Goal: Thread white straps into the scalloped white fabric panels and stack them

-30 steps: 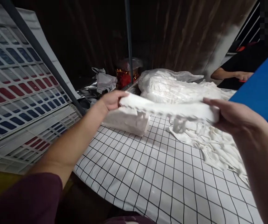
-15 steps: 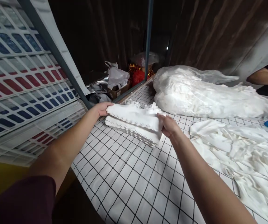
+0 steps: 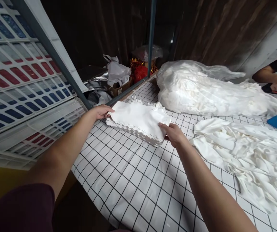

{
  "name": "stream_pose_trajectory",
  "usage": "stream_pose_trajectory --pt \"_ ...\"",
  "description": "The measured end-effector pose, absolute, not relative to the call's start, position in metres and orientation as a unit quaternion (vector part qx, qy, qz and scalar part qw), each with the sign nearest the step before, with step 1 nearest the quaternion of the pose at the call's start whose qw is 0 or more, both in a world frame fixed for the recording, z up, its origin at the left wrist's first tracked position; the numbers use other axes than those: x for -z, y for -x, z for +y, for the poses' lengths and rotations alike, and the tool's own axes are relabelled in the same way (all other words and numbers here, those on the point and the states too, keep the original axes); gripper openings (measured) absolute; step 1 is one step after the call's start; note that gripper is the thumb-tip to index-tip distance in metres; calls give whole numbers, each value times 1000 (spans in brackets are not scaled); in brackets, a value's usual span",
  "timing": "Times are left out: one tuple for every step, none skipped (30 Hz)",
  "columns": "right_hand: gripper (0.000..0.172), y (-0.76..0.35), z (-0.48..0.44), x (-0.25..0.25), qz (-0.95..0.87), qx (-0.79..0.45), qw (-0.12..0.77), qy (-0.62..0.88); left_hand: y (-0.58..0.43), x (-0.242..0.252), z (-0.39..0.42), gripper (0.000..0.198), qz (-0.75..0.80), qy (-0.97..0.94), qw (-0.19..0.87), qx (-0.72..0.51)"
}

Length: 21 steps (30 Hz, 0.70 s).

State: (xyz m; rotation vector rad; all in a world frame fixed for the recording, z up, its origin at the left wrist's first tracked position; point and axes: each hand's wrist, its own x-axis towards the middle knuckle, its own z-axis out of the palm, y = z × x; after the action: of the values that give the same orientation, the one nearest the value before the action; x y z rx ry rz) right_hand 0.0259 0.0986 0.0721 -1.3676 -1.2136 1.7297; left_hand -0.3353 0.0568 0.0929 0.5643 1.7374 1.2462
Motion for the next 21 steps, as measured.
stream_pose_trajectory --pt "15 -27 97 -70 -478 -634 298 529 334 -92 56 25 731 -235 426 -479" --pt "15 -28 97 -68 -499 -618 289 533 332 -92 56 25 757 -244 401 -454" --pt "16 -30 97 -66 -521 -604 279 535 331 -92 55 24 782 -256 374 -428" --pt "17 -32 97 -65 -544 -582 267 542 330 -94 55 24 801 -269 349 -406" --pt "18 -35 98 -64 -573 -548 251 555 329 -97 54 24 816 -284 324 -385" --pt "21 -37 98 -64 -607 -496 235 575 327 -100 53 25 828 -299 300 -367" --pt "25 -39 98 -65 -643 -427 224 595 326 -103 53 28 837 -312 277 -355" --pt "30 -40 98 -66 -678 -345 223 610 323 -105 53 31 843 -332 245 -347" --pt "36 -38 97 -68 -709 -263 231 612 319 -107 54 35 845 -364 197 -338" --pt "41 -35 96 -70 -734 -192 249 602 313 -107 56 41 842 -408 136 -327" --pt "46 -29 95 -72 -754 -136 271 582 307 -106 59 48 829 -459 69 -311" --pt "50 -22 94 -74 -770 -96 291 560 299 -103 63 53 809 -512 6 -289" --pt "53 -13 93 -74 -784 -68 299 540 291 -98 67 57 785 -560 -42 -262" --pt "56 -4 93 -73 -797 -52 293 525 282 -91 71 59 765 -597 -64 -233" --pt "57 5 94 -70 -809 -49 274 517 275 -84 76 60 755 -619 -60 -208" --pt "59 14 95 -67 -824 -59 244 508 269 -75 81 61 752 -631 -44 -183" --pt "63 20 98 -62 -833 -87 201 509 265 -67 86 64 756 -635 -19 -155" --pt "69 25 102 -58 -832 -127 159 517 263 -59 91 66 764 -630 -4 -142" --pt "73 27 107 -54 -831 -157 138 516 263 -52 97 68 770 -626 5 -127" --pt "77 27 113 -51 -828 -172 134 516 265 -46 104 69 772 -624 4 -119" --pt "78 24 117 -50 -831 -184 135 508 268 -42 110 69 777 -618 -4 -115"
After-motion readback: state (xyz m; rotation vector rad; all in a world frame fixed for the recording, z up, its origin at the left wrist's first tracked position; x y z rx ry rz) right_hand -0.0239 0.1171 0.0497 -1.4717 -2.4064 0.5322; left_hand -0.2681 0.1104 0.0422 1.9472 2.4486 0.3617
